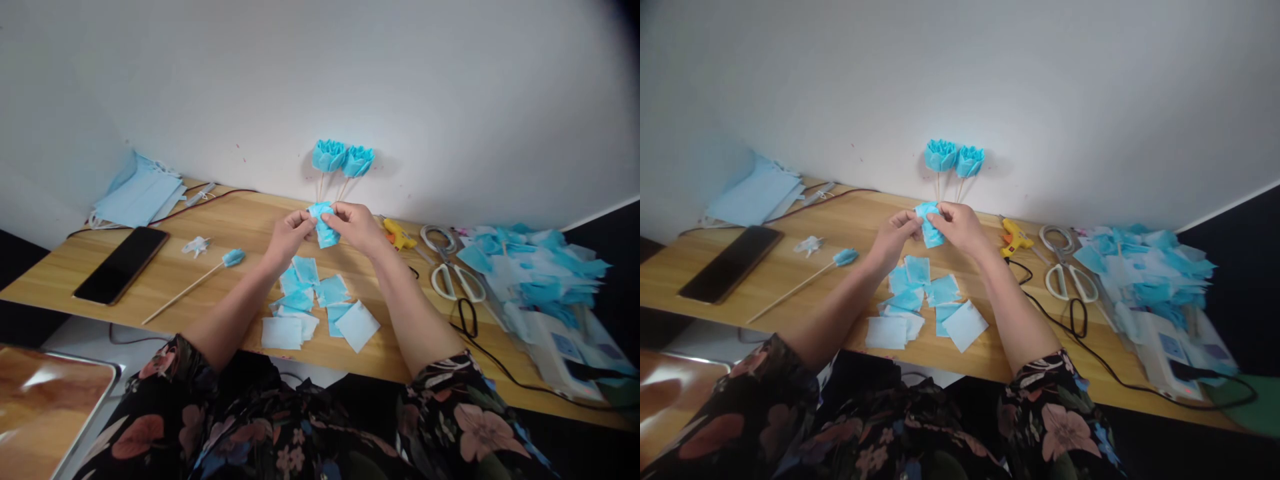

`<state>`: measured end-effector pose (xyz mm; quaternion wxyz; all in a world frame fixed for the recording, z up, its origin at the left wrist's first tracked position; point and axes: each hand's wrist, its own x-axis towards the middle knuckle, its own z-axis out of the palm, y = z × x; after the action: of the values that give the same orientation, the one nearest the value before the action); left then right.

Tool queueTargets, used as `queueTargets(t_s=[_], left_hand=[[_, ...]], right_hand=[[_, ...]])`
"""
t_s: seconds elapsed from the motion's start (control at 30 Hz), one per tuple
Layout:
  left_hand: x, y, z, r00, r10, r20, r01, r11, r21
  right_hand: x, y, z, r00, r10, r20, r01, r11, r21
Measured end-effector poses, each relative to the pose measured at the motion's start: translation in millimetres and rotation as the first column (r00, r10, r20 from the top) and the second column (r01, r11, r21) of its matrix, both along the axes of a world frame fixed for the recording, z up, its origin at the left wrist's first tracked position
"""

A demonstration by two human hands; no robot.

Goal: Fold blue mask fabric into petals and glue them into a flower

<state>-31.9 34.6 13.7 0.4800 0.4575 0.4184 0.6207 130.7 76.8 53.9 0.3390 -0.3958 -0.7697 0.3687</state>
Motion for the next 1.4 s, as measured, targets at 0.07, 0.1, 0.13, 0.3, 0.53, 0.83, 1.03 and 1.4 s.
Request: queueTargets(t_s=[0.07,0.1,0.13,0.3,0.53,0.83,1.03,1.4], left_hand=[[0,-1,0.6,1.000,-0.006,-0.004,0.006,1.000,0.011],[0,-1,0.6,1.000,-0.008,-0.005,0.009,1.000,0.016],[-1,-1,0.4,1.000,-0.009,-0.005,0.009,1.000,0.020],[-3,3,-2.5,1.000,0.005,0.025,-0.005,1.000,0.028],[-3,2,-2.6,1.000,0.001,0.028,-0.002,0.999,0.051],[-3,3,-6.5,0.997,-0.068,0.036,0.067,0.997,0.028],[-4,3,-6.0,0.993,-0.112,0.044,0.111,0.994,0.025],[-4,3,-6.3,0.989,-0.145,0.033,0.143,0.988,0.054]], right_hand=[[-1,-2,0.4,1.000,-0.020,0.021,0.019,0.999,0.048],[-1,-2,0.2,1.000,-0.019,0.016,0.018,0.999,0.050],[-1,-1,-0.4,1.000,-0.010,0.000,0.009,0.999,0.036],[2,8,-3.6,0.990,0.031,-0.138,-0.044,0.995,-0.095],[8,9,3.9,0.995,0.035,-0.092,-0.044,0.994,-0.098],[8,11,3.4,0.991,-0.034,-0.126,0.026,0.998,-0.065],[10,11,4.5,0.983,-0.036,-0.183,0.013,0.992,-0.129],[18,11,10.2,0.989,0.058,-0.133,-0.081,0.981,-0.177]])
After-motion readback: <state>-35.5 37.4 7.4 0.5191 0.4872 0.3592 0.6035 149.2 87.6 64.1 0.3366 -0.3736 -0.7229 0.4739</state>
